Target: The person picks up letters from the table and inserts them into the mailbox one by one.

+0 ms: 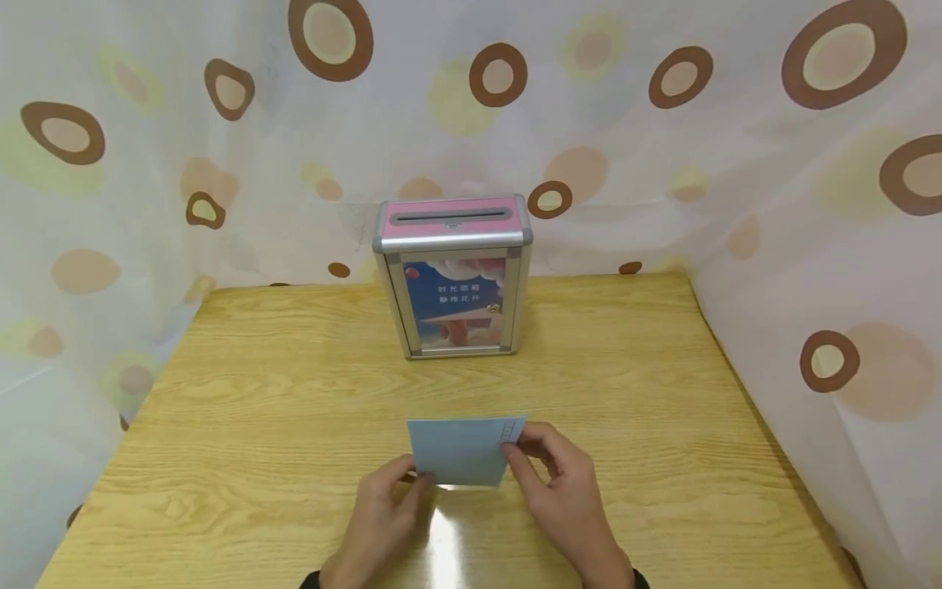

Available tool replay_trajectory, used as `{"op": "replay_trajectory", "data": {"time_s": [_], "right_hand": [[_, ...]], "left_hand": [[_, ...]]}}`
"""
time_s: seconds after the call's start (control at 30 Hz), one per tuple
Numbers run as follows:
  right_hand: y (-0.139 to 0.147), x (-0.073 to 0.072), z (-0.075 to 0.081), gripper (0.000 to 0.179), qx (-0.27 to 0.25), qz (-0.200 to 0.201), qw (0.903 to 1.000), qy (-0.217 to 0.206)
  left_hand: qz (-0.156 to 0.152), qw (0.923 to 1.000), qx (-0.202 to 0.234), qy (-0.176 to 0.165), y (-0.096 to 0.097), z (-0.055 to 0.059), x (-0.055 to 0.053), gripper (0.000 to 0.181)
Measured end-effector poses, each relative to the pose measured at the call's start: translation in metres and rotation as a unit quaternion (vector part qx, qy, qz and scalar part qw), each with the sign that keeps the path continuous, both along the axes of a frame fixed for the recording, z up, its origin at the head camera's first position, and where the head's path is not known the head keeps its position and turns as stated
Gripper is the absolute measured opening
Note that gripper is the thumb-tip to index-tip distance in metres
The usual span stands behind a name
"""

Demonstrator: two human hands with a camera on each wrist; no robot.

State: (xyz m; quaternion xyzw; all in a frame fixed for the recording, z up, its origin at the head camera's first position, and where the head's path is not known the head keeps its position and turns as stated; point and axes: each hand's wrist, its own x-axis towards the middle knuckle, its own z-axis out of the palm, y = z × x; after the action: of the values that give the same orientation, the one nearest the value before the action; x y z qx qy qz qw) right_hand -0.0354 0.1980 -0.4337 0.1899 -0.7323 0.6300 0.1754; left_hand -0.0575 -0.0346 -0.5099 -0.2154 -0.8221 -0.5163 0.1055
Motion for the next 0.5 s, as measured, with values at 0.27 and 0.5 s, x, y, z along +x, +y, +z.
{"op": "replay_trajectory", "data": {"time_s": [0.27, 0.5], "right_hand": [[0.005, -0.017, 0.022, 0.032, 0.015, 0.026, 0.9974, 0.065], [0.008, -0.042, 0.045, 0.037, 0.035, 0.013, 0.9926, 0.115]], "left_hand": [[0.002, 0.9970, 0.000, 0.077, -0.011, 0.018, -0.026, 0.028], [0.014, 0.9893, -0.008, 0.145, -0.014, 0.049, -0.057, 0.026]]}}
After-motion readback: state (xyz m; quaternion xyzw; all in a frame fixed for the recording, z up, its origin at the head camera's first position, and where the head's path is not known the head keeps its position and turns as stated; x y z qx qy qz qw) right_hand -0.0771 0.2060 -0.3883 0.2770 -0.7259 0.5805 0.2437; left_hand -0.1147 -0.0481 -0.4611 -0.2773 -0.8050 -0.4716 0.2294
